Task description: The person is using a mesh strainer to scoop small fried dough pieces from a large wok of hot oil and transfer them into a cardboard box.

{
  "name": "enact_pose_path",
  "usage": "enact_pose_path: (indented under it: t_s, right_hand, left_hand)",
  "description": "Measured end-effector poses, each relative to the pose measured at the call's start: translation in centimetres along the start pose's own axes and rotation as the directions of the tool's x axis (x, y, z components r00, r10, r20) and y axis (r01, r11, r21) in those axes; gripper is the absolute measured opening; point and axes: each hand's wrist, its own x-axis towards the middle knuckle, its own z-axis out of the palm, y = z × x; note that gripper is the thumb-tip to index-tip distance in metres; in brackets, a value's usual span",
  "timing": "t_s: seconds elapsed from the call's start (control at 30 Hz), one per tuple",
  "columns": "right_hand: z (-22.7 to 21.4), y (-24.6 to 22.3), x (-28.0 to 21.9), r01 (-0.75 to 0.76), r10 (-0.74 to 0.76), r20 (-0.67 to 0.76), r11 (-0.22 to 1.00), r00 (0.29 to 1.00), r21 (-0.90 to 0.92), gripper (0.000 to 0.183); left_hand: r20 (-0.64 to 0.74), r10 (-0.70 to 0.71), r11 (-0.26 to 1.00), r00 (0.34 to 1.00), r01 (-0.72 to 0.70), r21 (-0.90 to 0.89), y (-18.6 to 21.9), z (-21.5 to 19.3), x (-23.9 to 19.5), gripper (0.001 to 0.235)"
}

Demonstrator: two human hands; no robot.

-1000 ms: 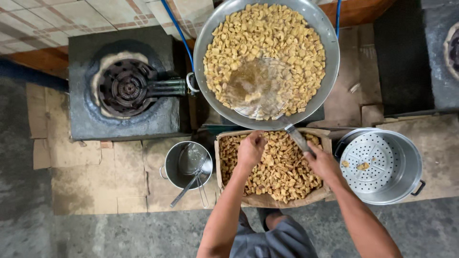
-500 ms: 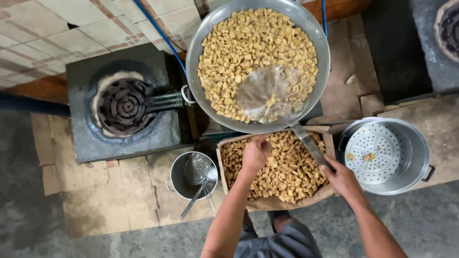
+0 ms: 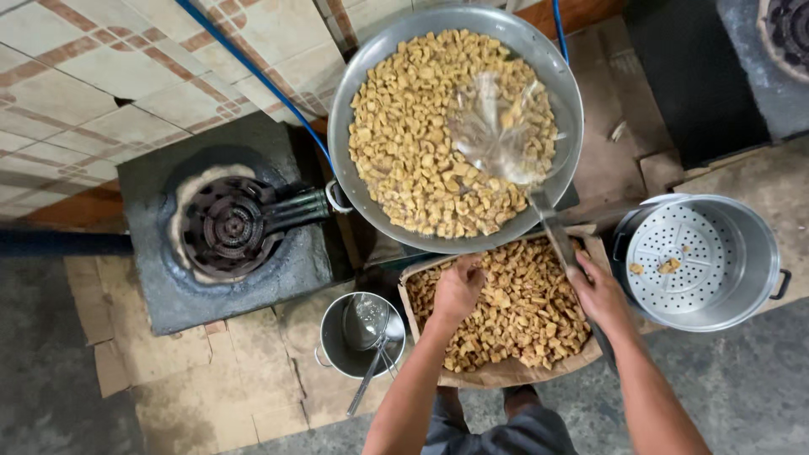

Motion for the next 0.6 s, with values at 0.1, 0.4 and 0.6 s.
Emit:
enact_pose_path:
  t_s: [0.1, 0.4, 0.6]
  right_hand:
    - [3.2, -1.2, 6.0, 0.218, -0.221, -0.109, 0.975, 0.969, -0.037, 0.055]
    - [1.6, -4.9, 5.1, 0.109, -0.109, -0.049, 0.994, 0.993, -0.011, 0.058]
    - [5.2, -12.1, 9.7, -0.23, 0.223, 0.16, 0.973, 0.962, 0.031, 0.062]
  left_hand:
    - [0.025, 0.011, 0.997, 1.0, -0.009, -0.079, -0.4, -0.5, 0.5, 0.033]
    - [-0.089, 0.192, 0.971, 0.977, -0.202, -0.126, -4.2, -1.5, 2.7, 0.031]
    - [0.008, 0.059, 0.988, 0.998, -0.057, -0.142, -3.5, -4.7, 2.2, 0.032]
